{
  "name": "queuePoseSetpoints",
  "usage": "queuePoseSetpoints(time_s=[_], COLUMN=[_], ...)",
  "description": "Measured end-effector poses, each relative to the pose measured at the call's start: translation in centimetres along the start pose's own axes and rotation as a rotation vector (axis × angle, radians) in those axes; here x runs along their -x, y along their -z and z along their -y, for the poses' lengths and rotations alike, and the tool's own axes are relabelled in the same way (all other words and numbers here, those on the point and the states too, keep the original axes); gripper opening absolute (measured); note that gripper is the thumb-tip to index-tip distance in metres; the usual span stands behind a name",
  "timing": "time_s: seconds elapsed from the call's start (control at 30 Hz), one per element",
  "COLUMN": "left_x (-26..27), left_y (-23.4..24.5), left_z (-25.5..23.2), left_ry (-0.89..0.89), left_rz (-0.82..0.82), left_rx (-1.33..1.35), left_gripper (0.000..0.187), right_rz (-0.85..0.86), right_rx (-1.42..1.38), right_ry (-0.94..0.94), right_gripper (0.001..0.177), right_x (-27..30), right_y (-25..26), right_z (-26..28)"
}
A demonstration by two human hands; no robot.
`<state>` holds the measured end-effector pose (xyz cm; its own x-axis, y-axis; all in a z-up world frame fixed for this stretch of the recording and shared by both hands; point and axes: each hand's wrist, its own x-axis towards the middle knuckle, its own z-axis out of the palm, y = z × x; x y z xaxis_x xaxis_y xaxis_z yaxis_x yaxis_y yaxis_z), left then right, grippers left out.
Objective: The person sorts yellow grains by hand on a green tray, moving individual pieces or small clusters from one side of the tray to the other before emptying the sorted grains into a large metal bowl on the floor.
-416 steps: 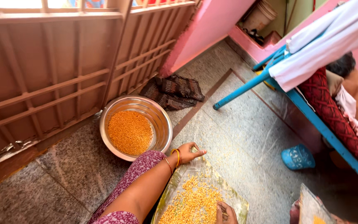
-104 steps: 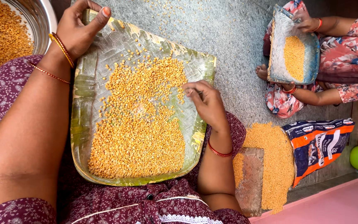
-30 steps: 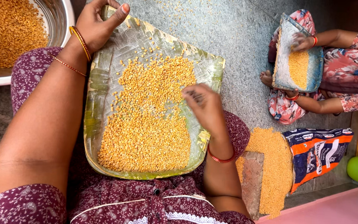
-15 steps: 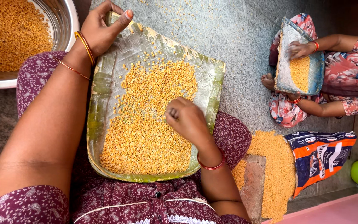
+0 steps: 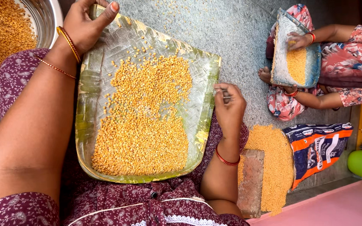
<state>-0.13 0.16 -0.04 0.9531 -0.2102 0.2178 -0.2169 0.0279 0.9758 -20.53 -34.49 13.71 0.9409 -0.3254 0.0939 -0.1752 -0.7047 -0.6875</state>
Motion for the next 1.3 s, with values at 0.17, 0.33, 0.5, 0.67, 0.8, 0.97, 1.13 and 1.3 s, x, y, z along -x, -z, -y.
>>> queuePoseSetpoints(time_s=[0.17,0.33,0.5,0.67,0.8,0.97,1.13,1.3], left_x=[0.1,-0.2,-0.2,-0.2,0.2,0.0,-0.2,-0.2], left_y=[0.0,-0.3,-0.3,-0.3,-0.1,0.2,-0.3,-0.2], left_z=[-0.3,-0.8,-0.6,-0.4,-0.9,-1.7,-1.9,-0.7], left_ry=[0.023,0.184,0.114,0.051,0.063,0.048,0.199,-0.146], left_rz=[-0.005,-0.054,-0.066,-0.067,-0.053,-0.054,-0.03,-0.024], left_rx=[-0.017,-0.052,-0.033,-0.005,-0.058,-0.096,-0.089,-0.091], left_gripper=[0.043,0.044,0.045,0.046,0.049,0.052,0.05,0.048], right_rz=[0.259,0.426,0.638,0.894,0.746,0.633,0.51,0.326], right_rx=[-0.091,-0.012,0.004,0.025,0.088,0.022,-0.022,0.045], right_ry=[0.014,0.137,0.296,0.582,0.532,0.455,0.546,0.496], right_gripper=[0.018,0.015,0.019,0.021,0.02,0.017,0.019,0.024], right_x=[0.3,1.3,2.4,2.8,0.7,0.0,1.1,-0.3], right_y=[-1.2,-1.8,-3.7,-5.7,-7.3,-8.8,-10.9,-10.6], right_z=[1.1,3.8,7.4,10.2,11.3,11.3,9.6,8.3])
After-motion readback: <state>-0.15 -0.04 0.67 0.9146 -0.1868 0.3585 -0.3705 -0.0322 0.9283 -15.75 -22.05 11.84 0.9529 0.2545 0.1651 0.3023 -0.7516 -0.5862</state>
